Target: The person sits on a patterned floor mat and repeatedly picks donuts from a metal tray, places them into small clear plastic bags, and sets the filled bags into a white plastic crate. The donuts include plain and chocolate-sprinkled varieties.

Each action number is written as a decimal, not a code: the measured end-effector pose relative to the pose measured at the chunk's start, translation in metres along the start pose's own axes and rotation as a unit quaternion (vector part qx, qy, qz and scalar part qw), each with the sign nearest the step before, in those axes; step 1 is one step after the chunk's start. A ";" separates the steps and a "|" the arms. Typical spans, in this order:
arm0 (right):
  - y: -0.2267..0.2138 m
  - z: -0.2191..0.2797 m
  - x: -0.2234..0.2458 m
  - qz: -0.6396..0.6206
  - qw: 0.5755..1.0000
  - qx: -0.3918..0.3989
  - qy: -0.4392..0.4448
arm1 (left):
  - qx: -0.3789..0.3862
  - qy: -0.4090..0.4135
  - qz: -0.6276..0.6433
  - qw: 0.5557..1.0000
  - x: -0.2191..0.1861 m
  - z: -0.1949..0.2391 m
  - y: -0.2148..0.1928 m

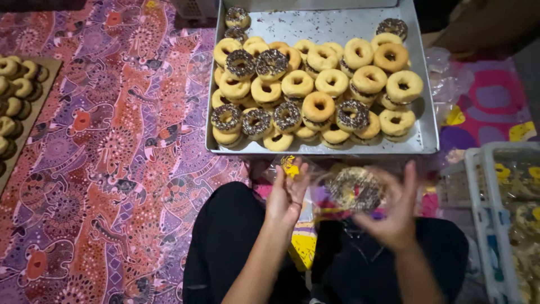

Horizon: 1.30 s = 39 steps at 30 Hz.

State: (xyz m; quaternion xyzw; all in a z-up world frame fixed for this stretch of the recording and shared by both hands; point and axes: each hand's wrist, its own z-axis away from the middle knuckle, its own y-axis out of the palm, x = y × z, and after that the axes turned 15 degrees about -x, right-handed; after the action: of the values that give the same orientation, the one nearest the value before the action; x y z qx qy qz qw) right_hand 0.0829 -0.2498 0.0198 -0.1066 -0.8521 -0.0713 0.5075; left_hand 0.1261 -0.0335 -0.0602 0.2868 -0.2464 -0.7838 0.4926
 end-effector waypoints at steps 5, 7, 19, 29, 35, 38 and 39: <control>0.020 0.048 0.009 0.213 0.975 -0.060 0.000 | 0.129 0.113 0.011 0.985 0.042 0.039 -0.006; 0.027 0.042 0.016 0.117 0.990 0.031 0.067 | 0.052 0.096 -0.051 0.993 0.040 0.047 0.001; 0.032 0.028 0.062 0.345 0.937 -0.038 -0.025 | 0.008 0.032 -0.142 0.989 0.028 0.065 0.008; 0.000 0.013 0.071 0.394 0.895 0.124 -0.168 | 0.173 0.228 -0.328 0.900 0.016 0.126 -0.003; -0.023 -0.011 0.098 0.360 0.737 0.386 -0.421 | 0.242 0.367 -0.735 0.516 0.005 0.189 0.011; -0.035 -0.050 0.100 0.623 0.681 0.335 -0.189 | 0.236 0.280 -0.662 0.654 -0.013 0.205 0.009; -0.038 -0.051 0.096 0.630 0.695 0.290 -0.191 | 0.309 0.281 -0.667 0.617 -0.019 0.207 0.009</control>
State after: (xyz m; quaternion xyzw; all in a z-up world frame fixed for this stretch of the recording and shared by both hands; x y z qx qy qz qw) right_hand 0.0719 -0.2877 0.1277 -0.4773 -0.6428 0.5371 0.2655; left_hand -0.0055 0.0017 0.0972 0.7133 -0.0643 -0.6559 -0.2385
